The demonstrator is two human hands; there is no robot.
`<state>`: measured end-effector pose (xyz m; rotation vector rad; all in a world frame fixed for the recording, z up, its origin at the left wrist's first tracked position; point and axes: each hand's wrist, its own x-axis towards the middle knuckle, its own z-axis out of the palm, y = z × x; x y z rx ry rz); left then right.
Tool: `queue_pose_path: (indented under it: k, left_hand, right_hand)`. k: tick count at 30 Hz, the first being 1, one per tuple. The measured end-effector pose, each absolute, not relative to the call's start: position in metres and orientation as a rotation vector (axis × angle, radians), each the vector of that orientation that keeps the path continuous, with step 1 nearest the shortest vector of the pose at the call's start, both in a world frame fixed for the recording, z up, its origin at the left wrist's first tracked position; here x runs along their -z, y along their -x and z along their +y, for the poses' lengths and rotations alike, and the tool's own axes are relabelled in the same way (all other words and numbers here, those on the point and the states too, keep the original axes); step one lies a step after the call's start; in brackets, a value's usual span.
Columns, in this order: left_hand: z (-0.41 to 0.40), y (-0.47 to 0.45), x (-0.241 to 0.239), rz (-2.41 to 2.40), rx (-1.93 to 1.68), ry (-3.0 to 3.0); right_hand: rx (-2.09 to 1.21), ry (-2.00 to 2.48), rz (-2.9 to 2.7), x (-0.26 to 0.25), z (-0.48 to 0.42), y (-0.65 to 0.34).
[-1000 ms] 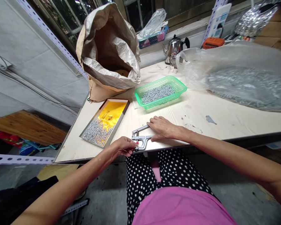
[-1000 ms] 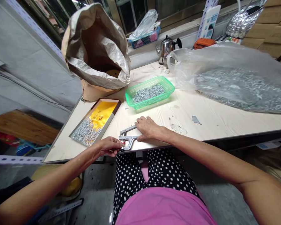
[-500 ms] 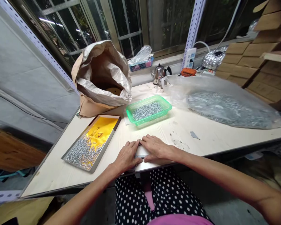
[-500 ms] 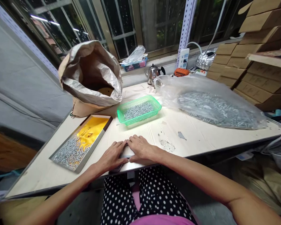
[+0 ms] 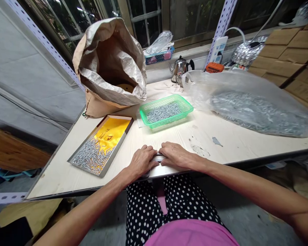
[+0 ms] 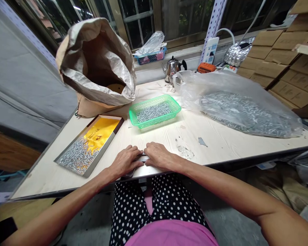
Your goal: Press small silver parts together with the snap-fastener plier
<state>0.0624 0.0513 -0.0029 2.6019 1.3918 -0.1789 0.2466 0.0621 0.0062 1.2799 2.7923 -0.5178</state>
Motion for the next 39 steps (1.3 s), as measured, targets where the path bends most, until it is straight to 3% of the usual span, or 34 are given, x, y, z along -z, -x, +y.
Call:
queue_pose_path:
  k: [9, 18, 29, 39]
  left_hand:
    - [0.049, -0.063, 0.005, 1.39, 0.121, -2.602]
    - [-0.014, -0.051, 0.041, 1.509, -0.51, -2.719]
    - [-0.028, -0.074, 0.054, 1.292, -0.5, -2.616]
    - [-0.031, -0.08, 0.06, 1.34, -0.506, -2.392]
  right_hand:
    - [0.397, -1.31, 2.797, 0.012, 0.056, -0.239]
    - [0.295, -1.286, 2.952, 0.018, 0.064, -0.255]
    - [0.075, -1.53, 2.881, 0.028, 0.11, -0.233]
    - [0.014, -0.529, 3.1, 0.009, 0.068, -0.129]
